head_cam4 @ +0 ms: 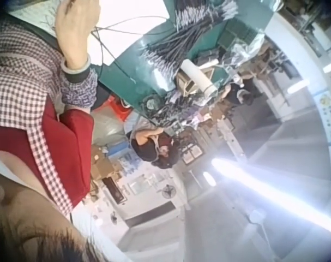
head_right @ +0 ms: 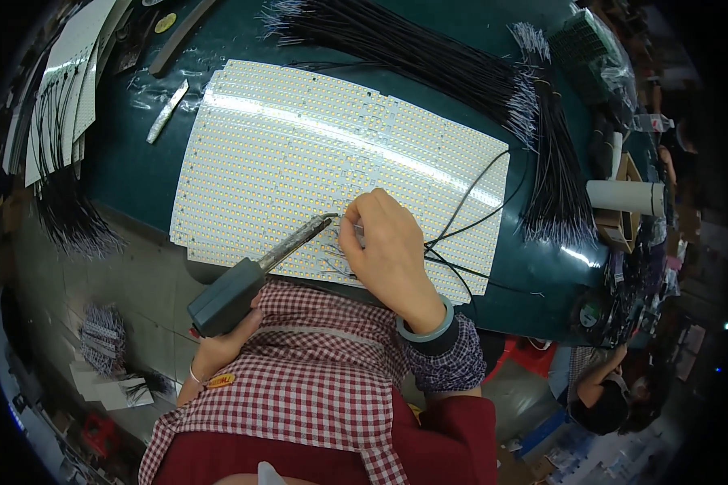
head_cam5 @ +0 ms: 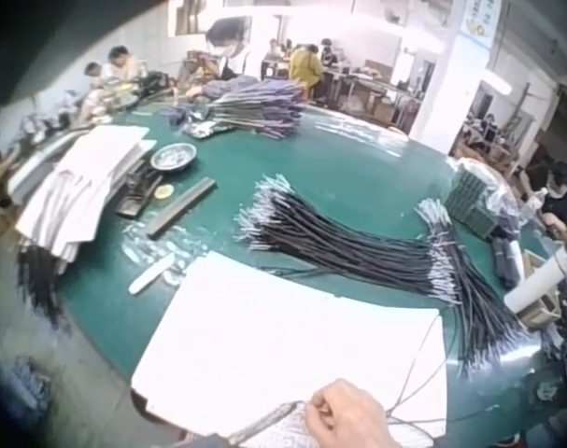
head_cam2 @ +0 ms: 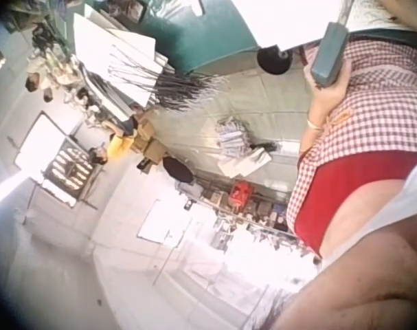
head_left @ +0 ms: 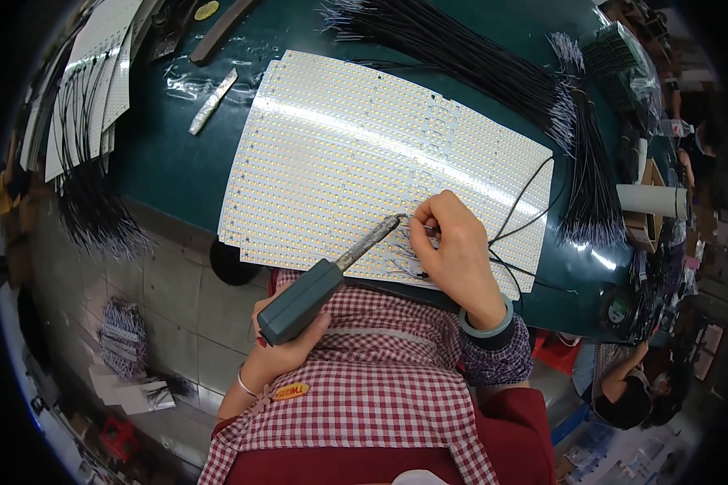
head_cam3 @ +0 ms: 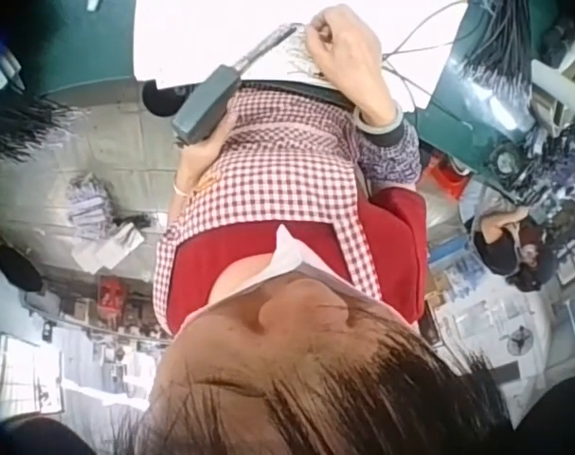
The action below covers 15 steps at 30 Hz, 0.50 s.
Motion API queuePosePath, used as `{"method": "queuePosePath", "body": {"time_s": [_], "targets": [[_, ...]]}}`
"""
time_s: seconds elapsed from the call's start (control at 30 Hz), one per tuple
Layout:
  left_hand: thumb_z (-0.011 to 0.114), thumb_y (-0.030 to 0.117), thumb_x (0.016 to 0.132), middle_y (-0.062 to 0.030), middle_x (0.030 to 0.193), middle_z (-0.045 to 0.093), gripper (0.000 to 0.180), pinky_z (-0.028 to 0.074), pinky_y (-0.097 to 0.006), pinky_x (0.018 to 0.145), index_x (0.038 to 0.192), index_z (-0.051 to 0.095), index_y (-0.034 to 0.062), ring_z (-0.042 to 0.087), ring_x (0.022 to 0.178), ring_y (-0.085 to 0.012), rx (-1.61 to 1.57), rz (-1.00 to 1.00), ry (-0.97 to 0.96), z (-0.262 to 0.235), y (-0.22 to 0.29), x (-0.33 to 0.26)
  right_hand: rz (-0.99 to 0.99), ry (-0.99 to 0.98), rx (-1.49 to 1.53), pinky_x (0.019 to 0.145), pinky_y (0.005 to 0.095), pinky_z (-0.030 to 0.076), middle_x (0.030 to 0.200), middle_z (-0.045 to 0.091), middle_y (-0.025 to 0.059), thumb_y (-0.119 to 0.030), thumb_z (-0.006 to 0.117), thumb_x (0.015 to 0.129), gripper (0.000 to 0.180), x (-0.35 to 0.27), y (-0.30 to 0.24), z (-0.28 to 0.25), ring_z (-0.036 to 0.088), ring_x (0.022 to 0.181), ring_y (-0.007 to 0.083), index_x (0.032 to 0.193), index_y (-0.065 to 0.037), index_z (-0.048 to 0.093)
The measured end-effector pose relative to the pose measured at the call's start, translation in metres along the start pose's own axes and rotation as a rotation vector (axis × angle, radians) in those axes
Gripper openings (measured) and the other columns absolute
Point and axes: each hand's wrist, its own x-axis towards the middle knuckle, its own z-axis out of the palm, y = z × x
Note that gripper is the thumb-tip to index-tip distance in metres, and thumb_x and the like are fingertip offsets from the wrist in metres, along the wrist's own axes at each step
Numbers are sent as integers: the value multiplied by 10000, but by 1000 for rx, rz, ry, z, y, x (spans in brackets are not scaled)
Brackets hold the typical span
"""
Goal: The person solders wire leads onto the contacts of LED strips on a light panel using a soldering gun.
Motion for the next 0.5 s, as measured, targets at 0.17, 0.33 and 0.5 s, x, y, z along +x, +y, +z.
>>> {"method": "queuePosePath", "body": {"time_s": [0.17, 0.33, 0.5], "targets": [[683, 60, 879, -52, 1050, 669, 269, 510, -285, 798, 1139, 630, 16, 628, 973, -140, 39, -30, 19, 0, 4, -1, 3, -11, 2, 574, 408, 410, 729, 520, 107, -53, 650, 787, 124, 1, -1, -1, 529, 637, 298, 800, -43, 526], [737, 68, 804, -91, 846, 691, 206, 511, -268, 621, 979, 669, -19, 658, 713, -153, -41, 135, 185, 7, 6, 3, 18, -23, 5, 576, 407, 415, 730, 526, 110, -60, 649, 792, 124, 1, -1, -3, 537, 645, 300, 801, -40, 527], [735, 66, 829, -75, 905, 697, 244, 530, -278, 699, 1046, 663, -21, 658, 792, -144, -166, 122, 178, 3, 14, 2, 55, -70, -3, 605, 407, 446, 744, 545, 120, -73, 643, 803, 114, 5, -4, -8, 562, 675, 308, 807, -31, 537]]}}
